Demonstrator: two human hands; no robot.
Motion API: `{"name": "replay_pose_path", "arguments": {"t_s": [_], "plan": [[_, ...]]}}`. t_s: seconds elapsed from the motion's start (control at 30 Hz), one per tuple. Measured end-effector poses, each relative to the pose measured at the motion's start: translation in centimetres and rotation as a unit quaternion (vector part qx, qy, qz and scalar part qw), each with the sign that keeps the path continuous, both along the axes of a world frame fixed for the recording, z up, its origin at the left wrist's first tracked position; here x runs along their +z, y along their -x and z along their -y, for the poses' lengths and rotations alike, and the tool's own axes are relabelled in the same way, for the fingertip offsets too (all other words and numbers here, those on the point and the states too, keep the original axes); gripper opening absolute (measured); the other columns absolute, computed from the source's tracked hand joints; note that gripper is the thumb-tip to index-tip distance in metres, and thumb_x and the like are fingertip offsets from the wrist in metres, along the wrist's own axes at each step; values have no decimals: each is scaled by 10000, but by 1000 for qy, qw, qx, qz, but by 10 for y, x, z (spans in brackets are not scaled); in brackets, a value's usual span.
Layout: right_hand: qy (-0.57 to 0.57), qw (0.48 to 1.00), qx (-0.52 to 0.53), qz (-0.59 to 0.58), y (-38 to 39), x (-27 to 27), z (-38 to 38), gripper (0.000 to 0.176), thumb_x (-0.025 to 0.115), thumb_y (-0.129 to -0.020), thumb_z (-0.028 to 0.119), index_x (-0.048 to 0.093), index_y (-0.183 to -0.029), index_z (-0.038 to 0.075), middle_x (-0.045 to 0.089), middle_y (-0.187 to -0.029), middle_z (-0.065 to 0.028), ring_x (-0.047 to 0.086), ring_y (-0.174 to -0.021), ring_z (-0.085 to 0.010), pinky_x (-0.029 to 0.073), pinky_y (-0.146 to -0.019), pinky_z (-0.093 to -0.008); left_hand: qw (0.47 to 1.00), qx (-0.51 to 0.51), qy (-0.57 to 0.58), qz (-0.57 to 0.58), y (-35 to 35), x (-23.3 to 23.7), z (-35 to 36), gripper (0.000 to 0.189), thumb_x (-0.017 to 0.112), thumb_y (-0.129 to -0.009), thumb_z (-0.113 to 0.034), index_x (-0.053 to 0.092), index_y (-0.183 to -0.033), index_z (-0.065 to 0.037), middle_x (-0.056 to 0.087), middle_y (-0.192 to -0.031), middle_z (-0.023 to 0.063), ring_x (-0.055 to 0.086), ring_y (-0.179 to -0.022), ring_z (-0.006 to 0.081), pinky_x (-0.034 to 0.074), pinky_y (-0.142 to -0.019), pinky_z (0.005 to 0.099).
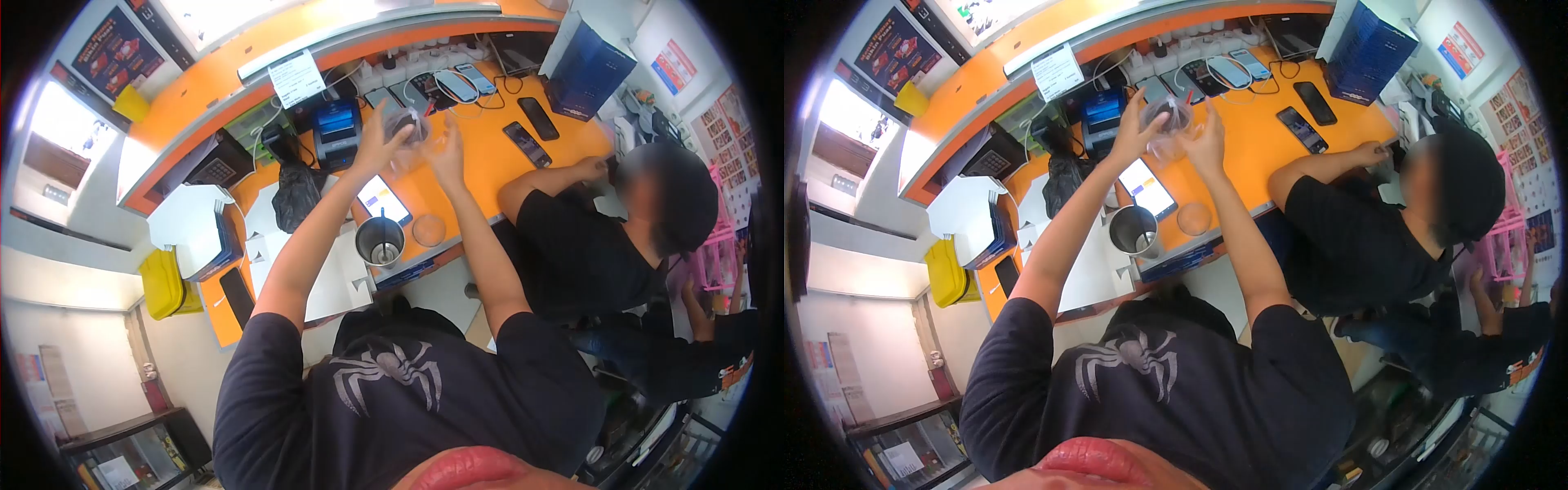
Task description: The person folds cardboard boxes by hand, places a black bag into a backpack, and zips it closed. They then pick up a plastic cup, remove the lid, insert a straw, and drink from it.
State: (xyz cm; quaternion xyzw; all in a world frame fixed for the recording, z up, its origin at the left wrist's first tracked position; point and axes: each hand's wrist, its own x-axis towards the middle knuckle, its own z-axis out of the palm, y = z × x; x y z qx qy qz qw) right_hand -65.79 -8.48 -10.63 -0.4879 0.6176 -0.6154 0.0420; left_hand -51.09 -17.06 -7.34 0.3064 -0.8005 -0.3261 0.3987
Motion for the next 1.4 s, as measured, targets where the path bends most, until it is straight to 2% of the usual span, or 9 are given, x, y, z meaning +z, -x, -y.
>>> {"name": "replay_pose_path", "arguments": {"t_s": [0.17, 0.27, 0.57, 0.77, 0.97, 1.1, 1.23, 1.3, 1.4], "plan": [[-139, 963, -14, -230, -13, 23, 6, 1035, 815, -543, 486, 342, -1415, 192, 395, -1294, -274, 362, -1241, -439, 313, -1008, -527, 971, -13, -196, -133, -60, 19, -50, 626, 513, -939, -404, 329, -1388, -9, 442, -1338, 229, 457, -1226, 274, 320, -1039, 350], [-231, 949, -26, -214, -23, 35, 17, 1088, 821, -496, 503, 330, -1420, 204, 358, -1327, -254, 340, -1259, -428, 299, -1007, -560, 973, 18, -195, -126, -113, 10, -74, 544, 420, -976, -404, 344, -1389, -58, 510, -1302, 156, 493, -1184, 223, 345, -1016, 353], [-305, 935, 4, -183, -22, 21, 52, 899, 793, -546, 448, 428, -1302, 125, 443, -1238, -223, 461, -1154, -394, 445, -898, -485, 944, 173, -234, -153, -213, 6, -171, 534, 392, -974, -443, 408, -1348, -63, 548, -1247, 163, 531, -1135, 246, 351, -1014, 402], [-209, 963, -112, -130, 2, 13, 47, 773, 798, -566, 430, 499, -1179, 65, 545, -1090, -202, 554, -1024, -368, 469, -829, -456, 933, 228, -231, -154, -233, 12, -190, 539, 387, -973, -457, 424, -1337, -61, 563, -1228, 162, 536, -1135, 248, 362, -1020, 410], [74, 996, -28, -43, 17, 102, -38, 582, 772, -685, 324, 539, -1125, 22, 581, -1034, -156, 584, -941, -272, 472, -780, -384, 947, 168, -218, -166, -228, 31, -182, 519, 367, -984, -437, 438, -1321, -50, 567, -1220, 156, 544, -1127, 239, 370, -1020, 382], [148, 968, 83, 184, -12, 165, -120, 508, 697, -772, 246, 535, -1169, -26, 580, -1162, -117, 567, -1072, -229, 435, -927, -342, 955, 111, -134, -241, -211, 59, -181, 504, 373, -991, -401, 436, -1313, -18, 570, -1200, 181, 548, -1123, 233, 383, -1012, 362], [218, 893, 140, 367, -57, 166, -184, 519, 602, -811, 258, 481, -1237, -14, 554, -1209, -108, 532, -1131, -233, 401, -992, -389, 951, -35, -81, -297, -193, 95, -210, 881, 635, -800, -557, 288, -1407, -22, 427, -1359, 214, 426, -1266, 290, 314, -1064, 422], [221, 852, 166, 445, -103, 170, -214, 533, 578, -813, 305, 468, -1253, 26, 538, -1210, -87, 512, -1146, -224, 398, -993, -399, 941, -77, -65, -323, -191, 111, -236, 1238, 789, -567, -626, 158, -1452, -34, 284, -1455, 218, 316, -1339, 323, 260, -1086, 454], [122, 757, 213, 606, -189, 163, -250, 576, 565, -807, 391, 460, -1280, 79, 509, -1254, -77, 460, -1202, -239, 361, -1020, -445, 919, -138, 3, -368, -208, 114, -267, 1392, 891, -439, -523, 88, -1459, -22, 224, -1480, 229, 274, -1360, 323, 227, -1100, 452]]}}
